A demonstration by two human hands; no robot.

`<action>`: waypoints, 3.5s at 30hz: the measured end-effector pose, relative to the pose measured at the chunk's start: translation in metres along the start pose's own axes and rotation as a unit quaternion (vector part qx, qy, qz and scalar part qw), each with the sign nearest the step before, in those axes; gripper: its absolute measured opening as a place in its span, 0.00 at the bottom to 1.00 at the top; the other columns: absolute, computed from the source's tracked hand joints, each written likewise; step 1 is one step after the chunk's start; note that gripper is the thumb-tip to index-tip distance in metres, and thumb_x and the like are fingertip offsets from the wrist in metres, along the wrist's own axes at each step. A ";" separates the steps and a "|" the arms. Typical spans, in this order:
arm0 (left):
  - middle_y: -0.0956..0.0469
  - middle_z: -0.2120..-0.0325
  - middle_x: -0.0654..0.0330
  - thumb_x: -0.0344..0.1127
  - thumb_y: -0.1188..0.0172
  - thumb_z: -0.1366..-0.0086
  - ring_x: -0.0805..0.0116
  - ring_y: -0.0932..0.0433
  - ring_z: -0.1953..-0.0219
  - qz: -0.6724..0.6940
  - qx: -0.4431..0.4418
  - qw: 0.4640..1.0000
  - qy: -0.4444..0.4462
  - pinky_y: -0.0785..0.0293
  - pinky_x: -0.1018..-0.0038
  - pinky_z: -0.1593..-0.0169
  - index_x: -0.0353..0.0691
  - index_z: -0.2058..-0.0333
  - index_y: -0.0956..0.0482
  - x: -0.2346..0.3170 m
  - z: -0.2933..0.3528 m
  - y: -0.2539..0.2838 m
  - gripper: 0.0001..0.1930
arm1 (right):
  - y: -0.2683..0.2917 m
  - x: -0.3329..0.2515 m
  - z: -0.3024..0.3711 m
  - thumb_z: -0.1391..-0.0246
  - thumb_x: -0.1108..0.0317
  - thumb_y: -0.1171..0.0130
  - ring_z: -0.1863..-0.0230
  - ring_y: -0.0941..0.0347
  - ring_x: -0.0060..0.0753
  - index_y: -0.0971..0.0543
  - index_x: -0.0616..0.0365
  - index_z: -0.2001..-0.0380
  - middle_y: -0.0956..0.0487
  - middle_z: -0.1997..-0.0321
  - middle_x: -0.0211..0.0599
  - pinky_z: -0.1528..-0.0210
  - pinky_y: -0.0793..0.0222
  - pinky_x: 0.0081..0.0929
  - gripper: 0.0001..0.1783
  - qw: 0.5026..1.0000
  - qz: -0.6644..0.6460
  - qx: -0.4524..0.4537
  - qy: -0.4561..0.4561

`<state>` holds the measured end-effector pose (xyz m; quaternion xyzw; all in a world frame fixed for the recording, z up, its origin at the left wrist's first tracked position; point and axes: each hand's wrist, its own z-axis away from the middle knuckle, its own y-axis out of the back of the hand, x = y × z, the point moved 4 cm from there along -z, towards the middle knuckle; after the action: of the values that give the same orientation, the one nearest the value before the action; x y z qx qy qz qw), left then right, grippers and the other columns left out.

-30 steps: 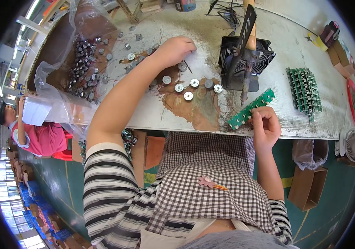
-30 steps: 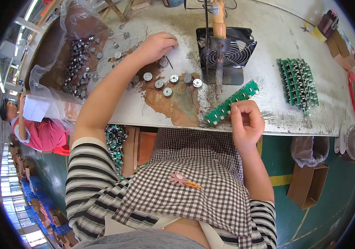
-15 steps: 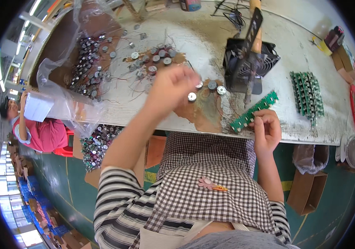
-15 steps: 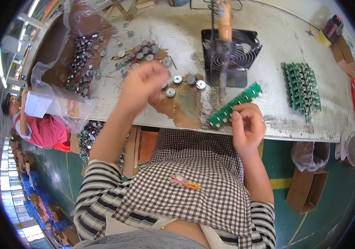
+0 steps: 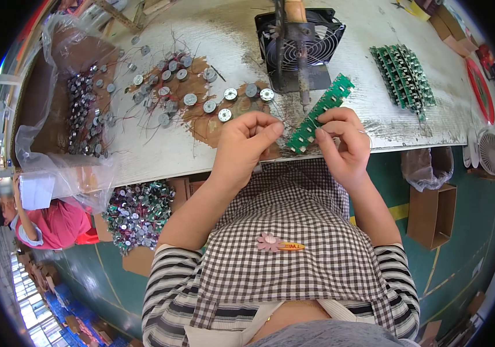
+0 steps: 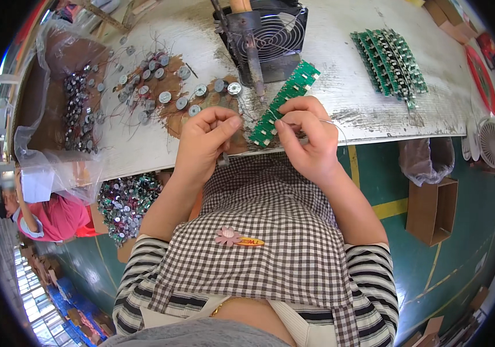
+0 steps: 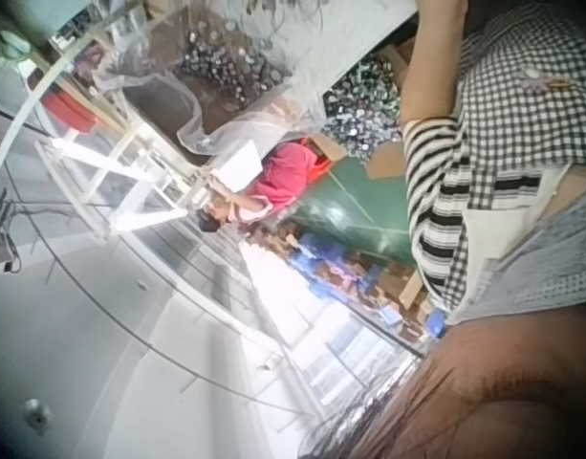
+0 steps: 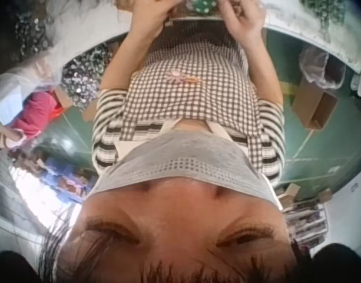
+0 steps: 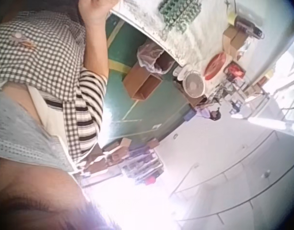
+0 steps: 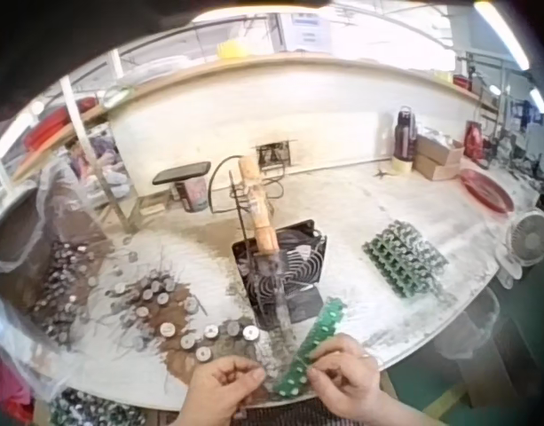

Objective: The person assembles electronics by picking up round wire-connected motors and attaching components onto circuit board strips by hand.

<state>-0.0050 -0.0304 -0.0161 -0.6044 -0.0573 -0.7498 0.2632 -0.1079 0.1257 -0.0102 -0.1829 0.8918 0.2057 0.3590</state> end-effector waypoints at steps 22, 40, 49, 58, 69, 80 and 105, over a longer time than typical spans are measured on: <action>0.22 0.75 0.66 0.25 0.38 0.47 0.85 0.35 0.78 -0.224 -0.002 0.957 -0.187 0.39 0.86 0.75 0.34 0.74 0.24 0.010 -0.021 -0.022 0.03 | 0.001 -0.006 -0.010 0.60 0.83 0.39 0.71 0.28 0.31 0.26 0.65 0.77 0.24 0.70 0.46 0.73 0.34 0.22 0.06 0.999 0.015 0.000 0.036; 0.24 0.78 0.67 0.27 0.38 0.48 0.85 0.38 0.81 -0.192 0.012 0.960 -0.205 0.40 0.84 0.77 0.35 0.75 0.24 0.013 -0.014 -0.023 0.04 | 0.002 -0.007 -0.004 0.58 0.84 0.41 0.75 0.28 0.24 0.28 0.65 0.75 0.26 0.64 0.46 0.74 0.32 0.19 0.07 1.000 -0.024 -0.006 0.004; 0.27 0.81 0.69 0.26 0.38 0.47 0.85 0.39 0.81 -0.187 0.040 0.958 -0.213 0.41 0.84 0.78 0.35 0.76 0.25 0.015 -0.018 -0.026 0.04 | -0.002 -0.011 -0.014 0.56 0.84 0.40 0.74 0.28 0.25 0.27 0.66 0.74 0.25 0.65 0.45 0.75 0.31 0.18 0.06 1.000 0.008 -0.003 0.014; 0.26 0.78 0.69 0.25 0.39 0.46 0.86 0.38 0.80 -0.195 0.038 0.958 -0.206 0.41 0.85 0.76 0.35 0.75 0.26 0.010 -0.011 -0.027 0.04 | -0.002 -0.014 -0.007 0.56 0.84 0.40 0.74 0.28 0.24 0.27 0.66 0.75 0.26 0.65 0.45 0.75 0.31 0.17 0.06 1.000 0.013 -0.002 -0.002; 0.26 0.77 0.70 0.24 0.40 0.45 0.88 0.38 0.79 -0.221 0.046 0.949 -0.221 0.41 0.87 0.76 0.35 0.74 0.26 0.014 -0.011 -0.026 0.03 | -0.007 -0.010 -0.006 0.57 0.84 0.39 0.72 0.27 0.26 0.26 0.65 0.74 0.26 0.64 0.43 0.74 0.29 0.19 0.07 0.999 -0.004 -0.009 -0.042; 0.25 0.76 0.65 0.29 0.35 0.47 0.81 0.30 0.76 -0.279 -0.018 0.930 -0.239 0.33 0.82 0.72 0.37 0.72 0.23 0.028 -0.025 -0.008 0.06 | 0.005 0.007 0.003 0.46 0.82 0.47 0.71 0.30 0.21 0.28 0.65 0.70 0.26 0.63 0.43 0.68 0.32 0.15 0.02 0.985 -0.107 0.077 -0.114; 0.23 0.74 0.63 0.29 0.44 0.37 0.81 0.29 0.77 -0.016 -0.010 0.995 -0.102 0.33 0.83 0.72 0.33 0.67 0.24 0.058 -0.004 0.046 0.05 | 0.001 0.011 0.003 0.45 0.80 0.51 0.70 0.29 0.21 0.32 0.65 0.70 0.29 0.57 0.46 0.68 0.29 0.16 0.02 0.977 -0.168 0.030 -0.129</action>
<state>0.0051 -0.0904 0.0264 -0.6793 -0.0853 -0.6889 0.2380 -0.1144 0.1259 -0.0199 -0.2906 0.8003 0.1374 0.5061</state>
